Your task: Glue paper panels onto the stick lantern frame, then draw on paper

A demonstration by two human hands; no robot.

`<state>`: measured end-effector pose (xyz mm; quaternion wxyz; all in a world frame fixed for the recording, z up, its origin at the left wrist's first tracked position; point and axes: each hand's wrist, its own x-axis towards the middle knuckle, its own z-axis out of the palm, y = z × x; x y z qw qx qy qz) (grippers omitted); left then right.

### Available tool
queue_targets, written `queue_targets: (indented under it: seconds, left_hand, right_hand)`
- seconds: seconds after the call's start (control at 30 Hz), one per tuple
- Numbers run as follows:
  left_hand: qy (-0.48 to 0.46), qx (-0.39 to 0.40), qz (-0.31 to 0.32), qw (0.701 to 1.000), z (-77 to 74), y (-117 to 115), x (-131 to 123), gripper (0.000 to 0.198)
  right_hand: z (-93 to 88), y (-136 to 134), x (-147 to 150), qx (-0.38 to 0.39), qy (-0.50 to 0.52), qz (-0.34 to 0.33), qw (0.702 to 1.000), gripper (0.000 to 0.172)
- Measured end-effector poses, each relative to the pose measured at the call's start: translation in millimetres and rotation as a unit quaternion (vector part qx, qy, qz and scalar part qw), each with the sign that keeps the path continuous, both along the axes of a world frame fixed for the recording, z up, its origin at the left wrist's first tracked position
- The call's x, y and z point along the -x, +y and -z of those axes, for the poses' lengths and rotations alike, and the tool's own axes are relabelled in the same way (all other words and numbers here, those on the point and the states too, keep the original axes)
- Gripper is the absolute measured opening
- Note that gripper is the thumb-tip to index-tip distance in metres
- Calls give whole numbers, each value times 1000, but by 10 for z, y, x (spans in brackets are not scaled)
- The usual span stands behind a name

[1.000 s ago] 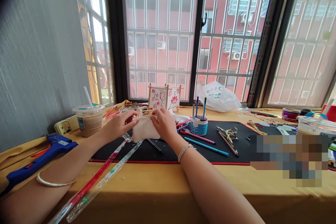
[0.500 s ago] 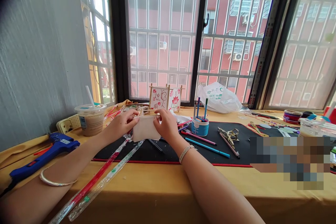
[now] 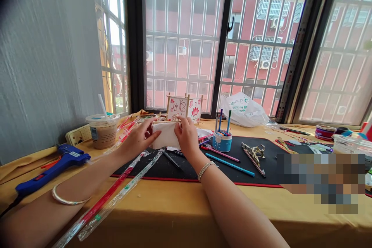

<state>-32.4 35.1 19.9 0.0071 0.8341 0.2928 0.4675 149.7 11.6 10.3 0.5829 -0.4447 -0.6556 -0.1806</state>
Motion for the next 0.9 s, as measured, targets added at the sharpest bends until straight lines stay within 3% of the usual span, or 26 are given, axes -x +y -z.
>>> queue_targets:
  seconds: [0.27, 0.37, 0.47, 0.57, 0.63, 0.73, 0.8, 0.9]
  left_hand:
    - [-40, 4, 21, 999, 27, -36, -87, 38]
    - [-53, -7, 52, 997, 78, -103, -172, 46]
    - [-11, -73, 115, 991, 117, -174, -228, 54]
    - [47, -172, 171, 969, 97, -210, -208, 48]
    - [42, -232, 160, 959, 49, -201, -157, 47]
    - [10, -303, 78, 950, -39, -146, -70, 42]
    - [35, -303, 71, 950, -84, -95, -37, 41]
    - [97, -230, 162, 955, -119, -29, -46, 41]
  right_hand:
    - [37, 75, 55, 44, 65, -14, 997, 27]
    - [54, 125, 33, 33, 98, -4, 995, 27]
    - [48, 169, -29, 39, 135, -14, 990, 28]
    - [18, 195, -91, 57, 147, -48, 986, 29]
    - [-5, 201, -116, 74, 135, -71, 986, 29]
    - [-25, 207, -129, 103, 104, -101, 984, 28]
    - [-23, 221, -134, 119, 83, -114, 983, 27]
    - [-7, 256, -142, 134, 57, -126, 981, 25]
